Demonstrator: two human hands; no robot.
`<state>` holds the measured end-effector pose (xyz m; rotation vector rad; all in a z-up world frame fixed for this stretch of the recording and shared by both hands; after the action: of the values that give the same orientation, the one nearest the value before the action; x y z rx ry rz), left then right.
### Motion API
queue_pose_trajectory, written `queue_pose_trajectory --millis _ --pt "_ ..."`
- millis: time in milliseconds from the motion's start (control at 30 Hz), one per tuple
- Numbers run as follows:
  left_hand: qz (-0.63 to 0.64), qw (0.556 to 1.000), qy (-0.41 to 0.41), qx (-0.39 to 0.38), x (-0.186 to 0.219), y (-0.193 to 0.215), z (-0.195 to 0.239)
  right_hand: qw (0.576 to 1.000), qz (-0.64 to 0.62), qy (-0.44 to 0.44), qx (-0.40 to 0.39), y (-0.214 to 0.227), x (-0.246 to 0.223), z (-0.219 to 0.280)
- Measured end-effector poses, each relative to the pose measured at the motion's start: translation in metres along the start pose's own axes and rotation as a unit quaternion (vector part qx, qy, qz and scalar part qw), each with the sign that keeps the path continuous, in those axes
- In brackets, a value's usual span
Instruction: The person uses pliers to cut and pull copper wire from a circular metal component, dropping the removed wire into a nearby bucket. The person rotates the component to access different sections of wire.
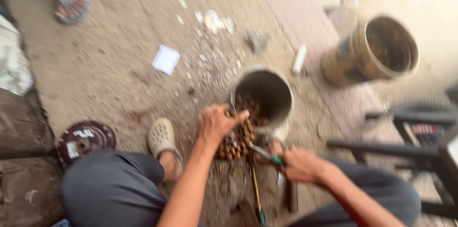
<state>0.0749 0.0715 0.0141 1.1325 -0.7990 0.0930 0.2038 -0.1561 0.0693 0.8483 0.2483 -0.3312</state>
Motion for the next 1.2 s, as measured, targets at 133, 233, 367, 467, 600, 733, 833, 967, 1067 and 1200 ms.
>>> queue_pose_trajectory --millis 133,233,367,467,600,733,833,967,1067,1200 --pt "0.037 0.999 0.005 -0.015 -0.005 -0.006 0.001 0.876 -0.466 -0.032 -0.117 -0.03 0.016 -0.006" --pt "0.03 0.999 0.021 -0.031 -0.003 -0.008 -0.007 0.74 -0.652 -0.045 -0.158 -0.034 0.016 -0.004" --pt "0.0 1.0 0.017 -0.02 -0.002 0.0 -0.003 0.626 -0.765 -0.029 -0.148 -0.044 0.001 -0.001" --pt "-0.008 0.997 0.049 -0.067 -0.004 -0.007 -0.004 0.662 -0.736 -0.008 -0.141 -0.046 0.013 -0.005" --pt "-0.002 1.0 -0.002 -0.003 0.005 0.009 0.002 0.659 -0.72 0.042 -0.214 -0.05 0.005 -0.007" --pt "0.008 0.999 0.018 -0.035 0.003 0.006 0.002 0.637 -0.738 0.086 -0.208 -0.054 -0.002 -0.008" --pt "0.006 1.0 0.012 -0.025 0.006 0.008 0.002 0.591 -0.772 0.035 -0.231 -0.071 0.003 -0.008" --pt "0.003 1.0 0.004 -0.028 0.009 0.01 0.002 0.522 -0.8 0.037 -0.293 -0.085 0.017 -0.014" --pt "-0.013 0.998 0.03 -0.055 0.006 0.006 0.004 0.56 -0.778 -0.018 -0.285 -0.1 0.032 -0.022" --pt "-0.022 0.999 0.014 -0.038 0.008 0.005 0.002 0.701 -0.679 0.02 -0.216 -0.09 0.027 -0.027"
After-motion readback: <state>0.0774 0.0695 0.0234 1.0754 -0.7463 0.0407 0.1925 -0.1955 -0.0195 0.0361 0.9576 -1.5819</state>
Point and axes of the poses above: each hand's wrist, its own z-axis away from the middle knuckle, its own y-axis out of the back of the hand, x = y × z, the point moved 7 cm from there along -z, towards the middle knuckle, and after that the axes turned 9 degrees about y, right-handed, at the moved point
